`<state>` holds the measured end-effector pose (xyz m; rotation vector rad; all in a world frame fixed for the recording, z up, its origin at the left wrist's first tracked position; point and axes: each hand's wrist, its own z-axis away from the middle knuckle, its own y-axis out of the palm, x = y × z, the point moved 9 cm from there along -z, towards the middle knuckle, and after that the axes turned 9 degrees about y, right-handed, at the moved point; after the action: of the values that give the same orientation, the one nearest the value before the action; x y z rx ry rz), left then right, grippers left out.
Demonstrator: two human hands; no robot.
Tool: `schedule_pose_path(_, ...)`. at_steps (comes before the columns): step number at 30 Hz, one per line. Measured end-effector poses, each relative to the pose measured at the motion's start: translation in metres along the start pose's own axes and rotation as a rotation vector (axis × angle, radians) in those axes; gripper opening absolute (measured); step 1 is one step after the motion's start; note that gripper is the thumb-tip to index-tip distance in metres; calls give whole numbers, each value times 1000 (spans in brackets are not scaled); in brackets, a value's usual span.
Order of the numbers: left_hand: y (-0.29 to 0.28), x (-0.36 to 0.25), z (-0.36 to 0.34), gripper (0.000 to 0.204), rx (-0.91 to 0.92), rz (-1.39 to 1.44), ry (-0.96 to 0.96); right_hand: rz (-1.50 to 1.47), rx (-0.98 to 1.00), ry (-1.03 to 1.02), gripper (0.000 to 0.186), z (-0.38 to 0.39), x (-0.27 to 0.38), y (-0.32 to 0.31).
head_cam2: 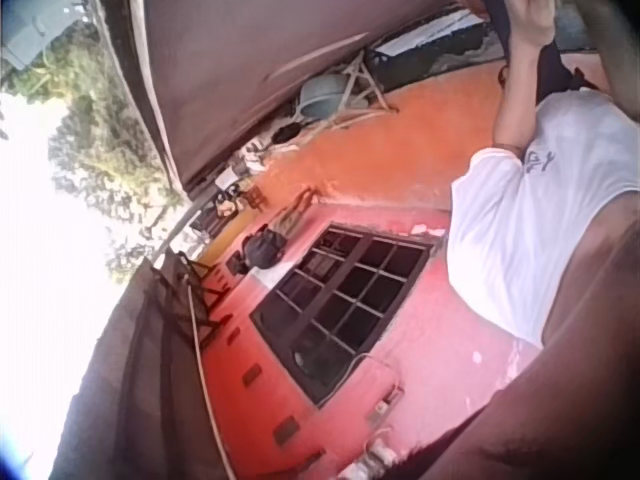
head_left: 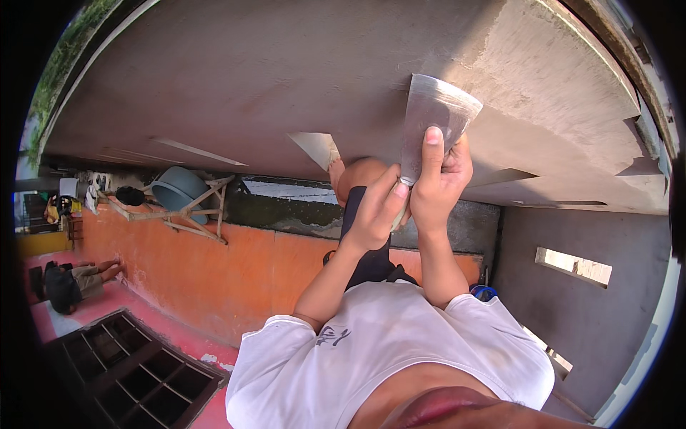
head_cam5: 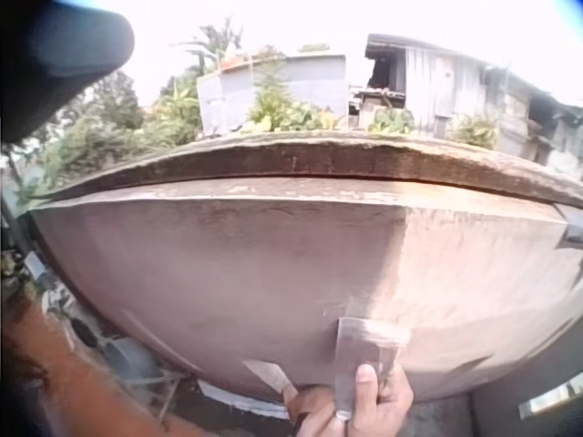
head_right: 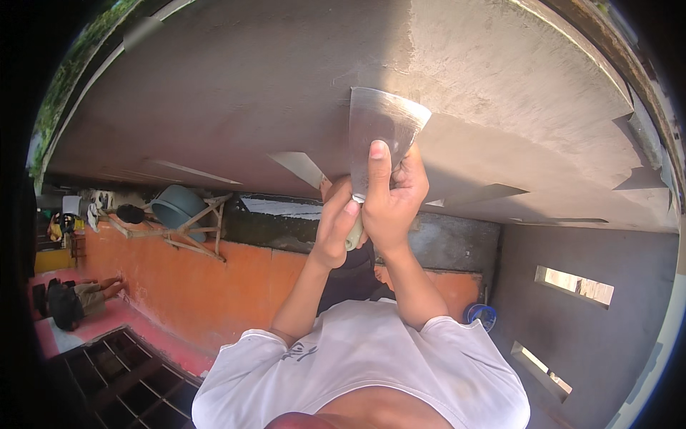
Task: The person applies plaster to a ceiling using a trowel and smooths the surface with a sanding block. The person repeatedly scrapes and sands the ceiling to achieve a smooth finish.
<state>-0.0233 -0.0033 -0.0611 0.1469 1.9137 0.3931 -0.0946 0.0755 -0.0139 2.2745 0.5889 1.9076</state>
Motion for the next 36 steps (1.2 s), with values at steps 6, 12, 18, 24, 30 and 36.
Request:
schedule_pose_path(6, -6, 2, 14, 30, -119, 62, 44, 25, 89, 96, 21, 3, -19, 11)
schedule_pose_path(12, -8, -9, 12, 29, -90, -117, 150, 63, 85, 167, 31, -3, -16, 15)
schedule_pose_path(18, -10, -44, 33, 43, -169, -38, 157, 189, 124, 50, 36, -1, 31, 52)
schedule_pose_path(24, -70, -36, 94, 41, -443, -540, 111, 280, 190, 200, 40, -7, -1, 35)
schedule_pose_path(30, -108, -7, 213, 50, -645, -645, 54, 647, 244, 537, 38, 70, -251, -149)
schedule_pose_path(36, -86, 7, 281, 25, -831, -556, 72, 585, -109, 1119, 49, 266, -322, -438)
